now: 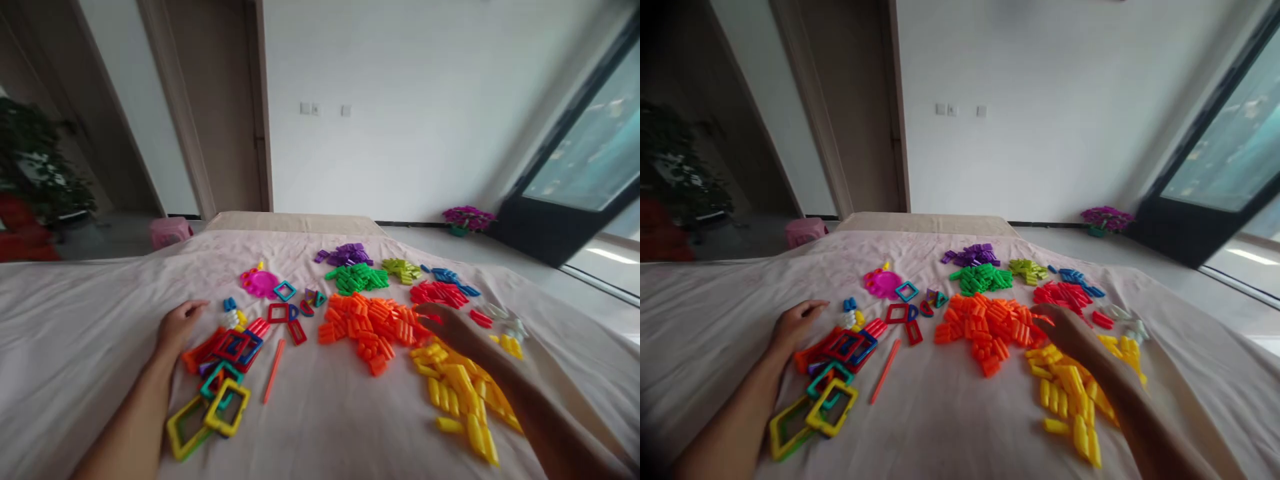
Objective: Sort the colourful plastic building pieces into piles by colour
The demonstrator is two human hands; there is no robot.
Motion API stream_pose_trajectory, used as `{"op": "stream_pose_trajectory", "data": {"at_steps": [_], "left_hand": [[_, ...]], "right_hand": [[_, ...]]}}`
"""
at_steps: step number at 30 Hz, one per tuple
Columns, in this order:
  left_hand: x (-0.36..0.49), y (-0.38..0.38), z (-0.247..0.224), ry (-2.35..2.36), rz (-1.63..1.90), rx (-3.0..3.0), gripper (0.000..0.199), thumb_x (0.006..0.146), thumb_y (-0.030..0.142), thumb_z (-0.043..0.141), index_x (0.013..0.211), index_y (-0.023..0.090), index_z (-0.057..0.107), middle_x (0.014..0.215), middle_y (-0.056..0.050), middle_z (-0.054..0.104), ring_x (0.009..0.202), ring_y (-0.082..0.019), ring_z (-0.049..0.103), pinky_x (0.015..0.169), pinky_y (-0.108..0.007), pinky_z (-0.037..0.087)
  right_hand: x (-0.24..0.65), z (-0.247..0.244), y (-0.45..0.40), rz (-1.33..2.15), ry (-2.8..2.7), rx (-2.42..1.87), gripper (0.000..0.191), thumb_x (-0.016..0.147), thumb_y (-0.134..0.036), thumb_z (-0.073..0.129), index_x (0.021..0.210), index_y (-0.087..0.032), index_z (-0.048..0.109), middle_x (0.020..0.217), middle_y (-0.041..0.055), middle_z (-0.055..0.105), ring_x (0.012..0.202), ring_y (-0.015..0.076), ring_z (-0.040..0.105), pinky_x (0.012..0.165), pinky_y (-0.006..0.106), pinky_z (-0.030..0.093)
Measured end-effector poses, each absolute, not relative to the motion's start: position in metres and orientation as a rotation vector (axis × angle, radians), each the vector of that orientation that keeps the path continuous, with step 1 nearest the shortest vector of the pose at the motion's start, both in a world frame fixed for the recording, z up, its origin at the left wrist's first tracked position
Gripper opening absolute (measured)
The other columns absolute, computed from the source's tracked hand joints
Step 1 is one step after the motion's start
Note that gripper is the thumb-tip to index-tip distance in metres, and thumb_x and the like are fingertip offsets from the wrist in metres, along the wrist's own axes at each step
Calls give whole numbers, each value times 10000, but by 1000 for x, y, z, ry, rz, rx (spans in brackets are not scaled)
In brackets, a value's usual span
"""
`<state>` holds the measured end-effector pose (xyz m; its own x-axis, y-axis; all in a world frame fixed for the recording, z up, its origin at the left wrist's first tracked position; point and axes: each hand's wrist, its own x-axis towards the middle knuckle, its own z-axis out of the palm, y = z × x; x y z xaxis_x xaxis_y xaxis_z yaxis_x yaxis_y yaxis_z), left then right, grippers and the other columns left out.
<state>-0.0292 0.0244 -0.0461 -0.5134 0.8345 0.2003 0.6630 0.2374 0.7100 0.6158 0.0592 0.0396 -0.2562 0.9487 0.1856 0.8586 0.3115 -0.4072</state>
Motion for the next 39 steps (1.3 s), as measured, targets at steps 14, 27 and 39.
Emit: {"op": "stream_pose_trajectory", "data": {"at_steps": [14, 27, 39], "left_hand": [[-27, 28, -41, 2256, 1160, 1376, 375, 771, 451, 527, 993, 223, 724, 996, -36, 745, 931, -237, 661, 847, -291, 494], [-30, 34, -45, 2250, 1165, 1386, 344, 788, 463, 523, 976, 257, 725, 1013, -18, 738, 934, -212, 651, 847, -264, 470], [-30, 27, -40, 2337, 1031, 1340, 327, 734, 476, 572, 948, 284, 728, 933, 7, 758, 839, -229, 662, 790, -277, 485]], "right_hand": [[220, 35, 93, 620, -2834, -910, 484, 757, -284, 641, 1231, -186, 624, 1127, 84, 684, 992, 229, 645, 796, 289, 502], [192, 24, 87, 511, -3007, -818, 389, 721, -383, 656, 1046, -171, 687, 1026, 123, 705, 935, 283, 661, 687, 300, 506], [356, 65, 81, 1182, -2265, -1112, 294, 785, -230, 614, 1073, -180, 652, 809, -9, 661, 693, 118, 615, 611, 203, 459]]}}
